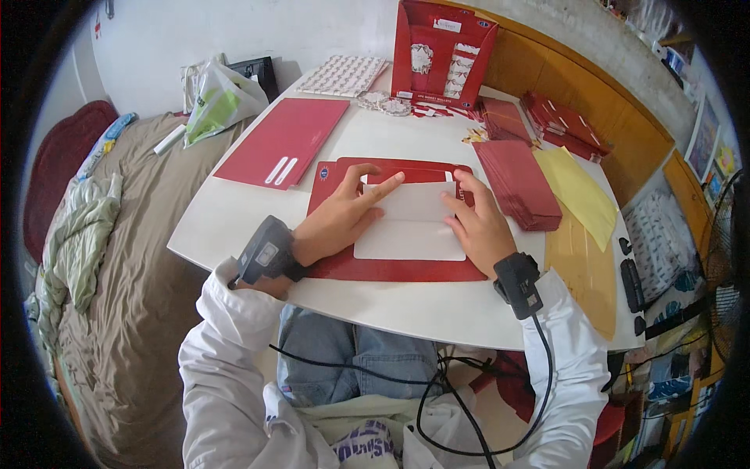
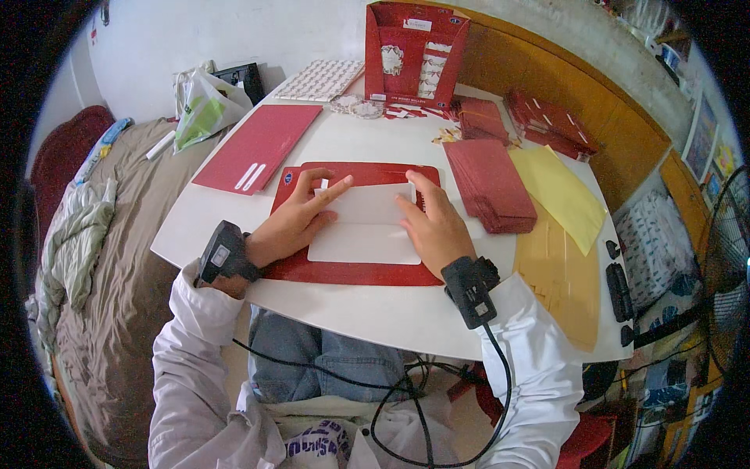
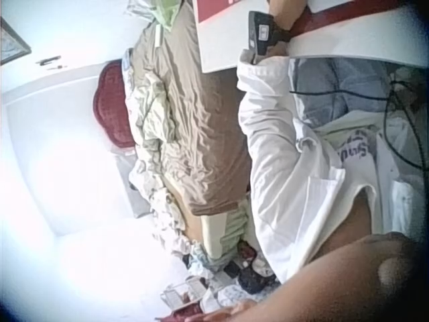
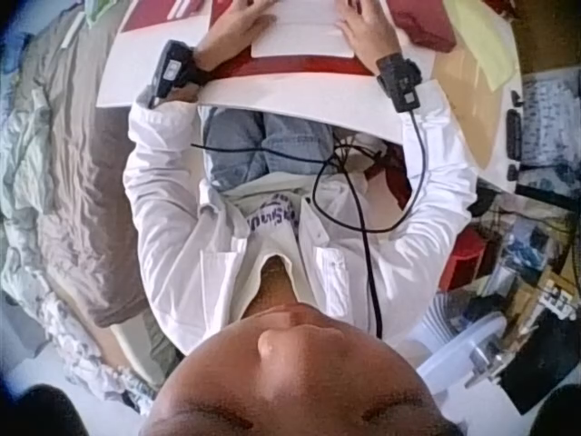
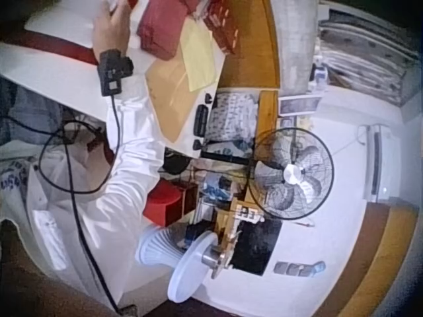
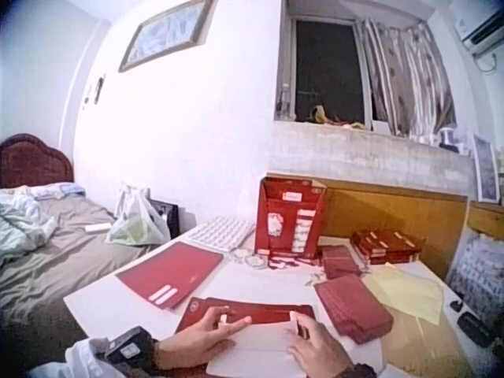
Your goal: Folding and assembling red cardstock paper into gift wallets or containers.
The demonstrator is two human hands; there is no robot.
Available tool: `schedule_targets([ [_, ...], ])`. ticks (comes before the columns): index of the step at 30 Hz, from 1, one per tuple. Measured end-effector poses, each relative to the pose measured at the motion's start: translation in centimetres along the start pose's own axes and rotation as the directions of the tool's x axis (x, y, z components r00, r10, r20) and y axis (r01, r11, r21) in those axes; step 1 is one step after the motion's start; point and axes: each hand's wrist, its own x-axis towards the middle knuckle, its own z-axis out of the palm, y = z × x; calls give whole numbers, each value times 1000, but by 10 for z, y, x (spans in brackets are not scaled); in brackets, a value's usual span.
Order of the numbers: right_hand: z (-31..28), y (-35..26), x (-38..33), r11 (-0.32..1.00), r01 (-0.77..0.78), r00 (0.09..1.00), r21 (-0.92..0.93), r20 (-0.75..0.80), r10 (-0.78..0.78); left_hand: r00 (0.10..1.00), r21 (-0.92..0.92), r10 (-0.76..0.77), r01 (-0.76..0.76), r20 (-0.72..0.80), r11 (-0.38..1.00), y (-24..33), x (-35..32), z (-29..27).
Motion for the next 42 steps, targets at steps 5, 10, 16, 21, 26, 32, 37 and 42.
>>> schedule_targets([
  [5, 0, -2, -1, 993, -115, 977, 38, 185, 106, 978, 423, 186, -130, -95, 897, 8, -1, -3],
  [10, 1, -1, -3, 990, -130, 977, 61, 180, 117, 960, 558, 278, -206, -45, 804, 3, -2, 0],
  [16, -6, -3, 0, 1000, -6, 971, -16, 239, 9, 893, 614, 450, -352, -7, 707, 5, 0, -2],
  [21, -5, -2, 0, 990, 136, 966, 30, 218, -139, 887, 587, 459, -400, 54, 704, 7, 0, -5],
  [26, -7, -2, 0, 988, 146, 961, 55, 228, -155, 908, 547, 411, -383, 78, 744, 8, 2, -4],
  [32, -4, 0, 1, 990, 78, 945, 118, 307, -112, 952, 339, 262, -301, 158, 891, -1, 0, -4],
  [37, -1, 1, 4, 993, 34, 933, 117, 353, -74, 930, 396, 340, -367, 138, 842, 1, 5, 0],
  [42, -1, 1, 10, 990, 39, 871, 135, 481, -99, 935, 359, 308, -353, 177, 864, 0, 5, -2],
])
